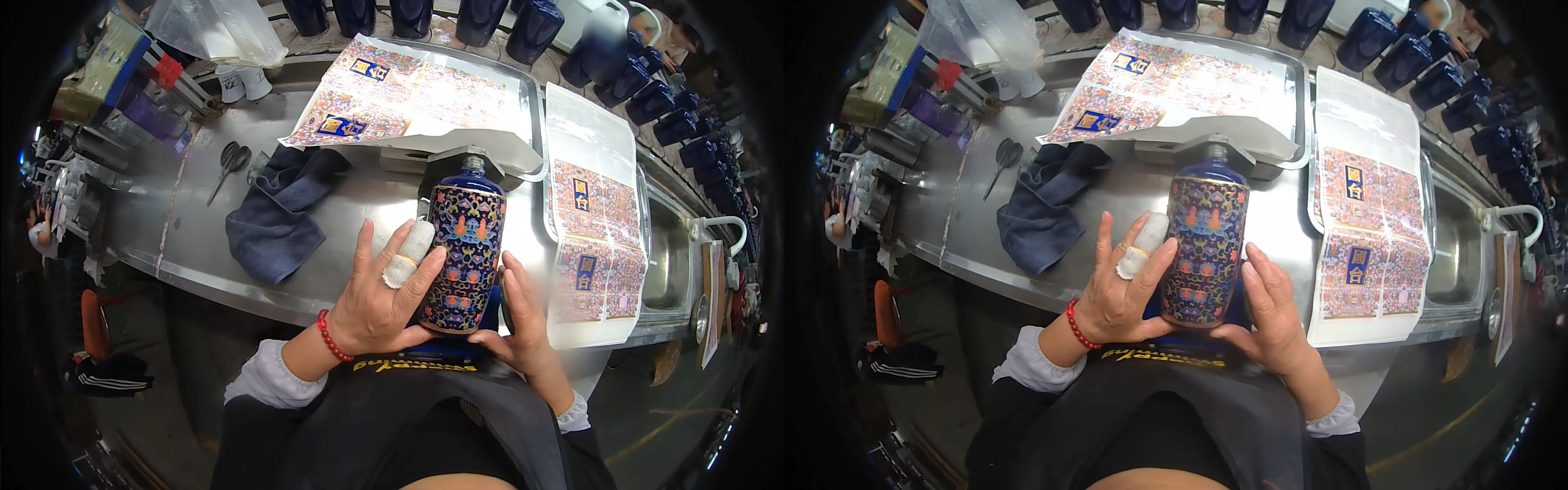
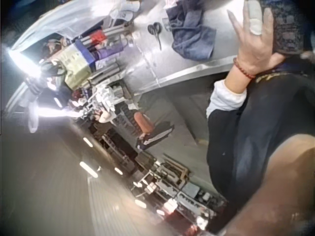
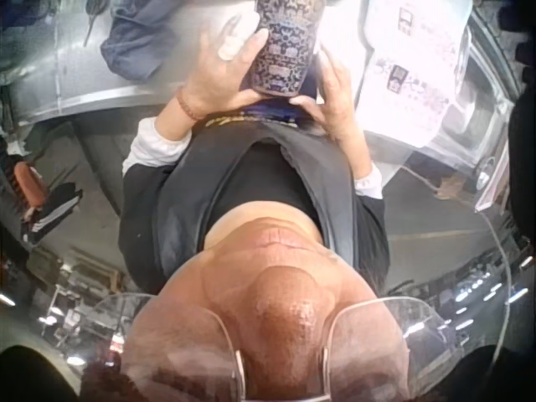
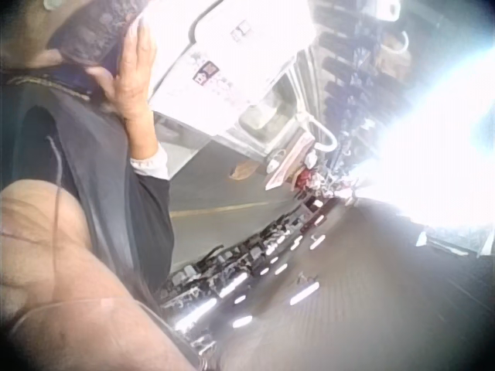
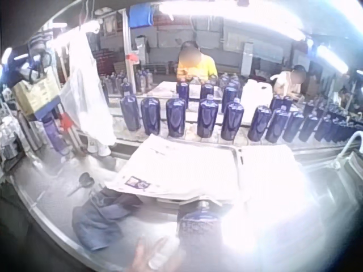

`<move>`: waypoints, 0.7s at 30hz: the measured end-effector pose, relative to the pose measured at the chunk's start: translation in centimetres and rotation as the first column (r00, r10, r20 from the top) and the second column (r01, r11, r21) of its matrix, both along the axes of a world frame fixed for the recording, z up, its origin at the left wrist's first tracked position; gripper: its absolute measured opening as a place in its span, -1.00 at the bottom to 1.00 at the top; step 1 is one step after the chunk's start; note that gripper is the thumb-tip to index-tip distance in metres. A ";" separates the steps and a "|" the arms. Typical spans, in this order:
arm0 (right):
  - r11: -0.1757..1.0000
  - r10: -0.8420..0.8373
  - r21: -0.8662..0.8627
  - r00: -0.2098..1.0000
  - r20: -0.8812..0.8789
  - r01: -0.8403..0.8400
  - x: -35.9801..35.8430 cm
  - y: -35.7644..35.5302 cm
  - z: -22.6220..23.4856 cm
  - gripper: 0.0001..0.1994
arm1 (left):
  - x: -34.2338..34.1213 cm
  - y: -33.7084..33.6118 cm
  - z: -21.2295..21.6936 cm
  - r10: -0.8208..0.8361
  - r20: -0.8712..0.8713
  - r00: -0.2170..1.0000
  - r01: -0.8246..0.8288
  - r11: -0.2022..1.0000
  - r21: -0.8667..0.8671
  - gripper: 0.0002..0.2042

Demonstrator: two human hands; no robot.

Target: The person applies a decorative sticker to a cylindrical bottle and uses a green squeegee to smooth it. They rotate the bottle and repeatedly press and rub the sticker surface to remove air bubbles and ensure adhesion.

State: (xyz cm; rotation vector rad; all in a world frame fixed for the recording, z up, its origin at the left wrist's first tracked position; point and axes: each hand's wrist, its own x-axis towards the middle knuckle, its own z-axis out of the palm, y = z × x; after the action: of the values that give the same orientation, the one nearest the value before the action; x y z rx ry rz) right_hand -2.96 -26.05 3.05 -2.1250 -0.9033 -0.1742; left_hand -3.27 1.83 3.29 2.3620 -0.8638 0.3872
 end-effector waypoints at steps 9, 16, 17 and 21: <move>0.895 -0.231 0.304 0.922 -0.310 0.327 4.7 -2.3 3.9 -0.70 | 10.1 0.6 3.1 -0.040 -0.064 0.997 0.015 0.934 -0.356 -0.70; 0.959 -0.241 0.104 0.950 -0.198 0.265 9.8 0.1 8.8 -0.70 | 11.1 -1.1 3.9 -0.093 -0.111 0.989 0.048 0.933 -0.355 -0.75; 0.968 -0.212 0.091 0.959 -0.188 0.232 10.1 0.4 9.3 -0.71 | 11.1 -1.1 4.0 -0.084 -0.103 0.991 0.044 0.938 -0.344 -0.75; 0.981 -0.194 -0.039 0.950 -0.245 0.191 10.8 1.0 10.6 -0.71 | 10.8 -1.7 4.2 -0.038 -0.041 0.998 0.023 0.949 -0.315 -0.75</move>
State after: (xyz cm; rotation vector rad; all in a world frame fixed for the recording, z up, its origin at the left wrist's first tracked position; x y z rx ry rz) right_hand 7.83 -25.05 13.67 -2.1886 -0.5526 0.0009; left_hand 7.58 0.11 7.45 2.0532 -0.7549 0.4218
